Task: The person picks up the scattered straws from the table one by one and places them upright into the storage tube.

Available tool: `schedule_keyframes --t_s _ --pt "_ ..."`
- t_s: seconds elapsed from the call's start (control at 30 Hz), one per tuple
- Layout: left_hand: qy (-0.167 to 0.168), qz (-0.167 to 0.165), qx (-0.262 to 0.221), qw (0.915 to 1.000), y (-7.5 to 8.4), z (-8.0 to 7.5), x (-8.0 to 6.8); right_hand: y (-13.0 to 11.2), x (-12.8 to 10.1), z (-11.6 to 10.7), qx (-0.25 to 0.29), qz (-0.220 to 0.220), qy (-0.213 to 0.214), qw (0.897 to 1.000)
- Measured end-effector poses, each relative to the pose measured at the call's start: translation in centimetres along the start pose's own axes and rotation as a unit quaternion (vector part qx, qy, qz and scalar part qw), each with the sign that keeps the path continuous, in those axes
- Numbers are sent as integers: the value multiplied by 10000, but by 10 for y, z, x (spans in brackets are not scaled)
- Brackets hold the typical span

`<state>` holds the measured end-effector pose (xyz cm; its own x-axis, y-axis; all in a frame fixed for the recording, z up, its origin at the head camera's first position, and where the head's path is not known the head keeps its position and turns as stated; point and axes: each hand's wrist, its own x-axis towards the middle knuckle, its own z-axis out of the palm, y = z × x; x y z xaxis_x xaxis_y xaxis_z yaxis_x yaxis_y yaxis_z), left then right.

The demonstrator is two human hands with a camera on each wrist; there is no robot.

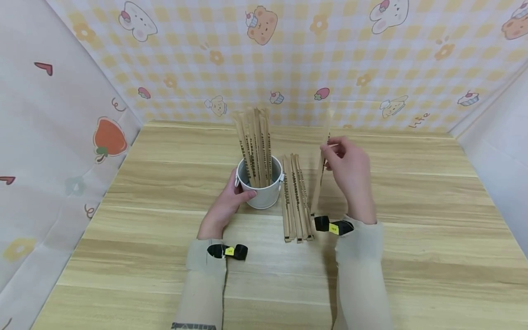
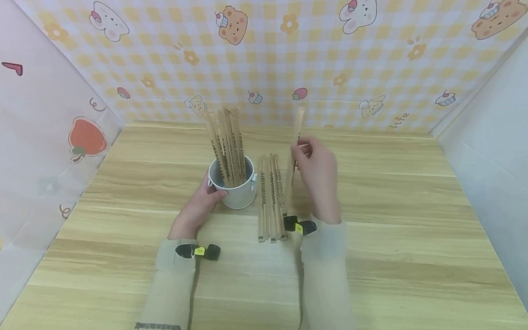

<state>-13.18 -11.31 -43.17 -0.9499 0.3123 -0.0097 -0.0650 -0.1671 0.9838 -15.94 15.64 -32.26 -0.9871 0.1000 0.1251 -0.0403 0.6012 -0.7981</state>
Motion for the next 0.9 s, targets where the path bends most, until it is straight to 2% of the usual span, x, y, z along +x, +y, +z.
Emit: schedule_keyframes --t_s 0.13,0.23,0.33,0.47,0.6,0.73,0.9 --pt "-12 -2 -8 10000 4 1 -1 -13 -6 -5 496 -402 650 9958" --pt "-9 -25 48 10000 11 4 -3 -24 -12 -8 1041 -695 1099 9860" --pt "8 -62 133 9999 18 8 -6 -38 -20 -11 1695 -975 1422 9703" --pt "16 -98 161 9998 21 9 -7 -61 -32 -13 2484 -1366 1685 9441" --pt "18 -113 138 9998 21 9 -7 -76 -40 -13 2840 -1700 1828 9258" --pt "26 -118 156 9998 20 9 -7 -83 -44 -8 2838 -1898 1732 9238" --pt "30 -131 182 9997 21 10 -7 -84 -43 1 2508 -1948 1464 9369"
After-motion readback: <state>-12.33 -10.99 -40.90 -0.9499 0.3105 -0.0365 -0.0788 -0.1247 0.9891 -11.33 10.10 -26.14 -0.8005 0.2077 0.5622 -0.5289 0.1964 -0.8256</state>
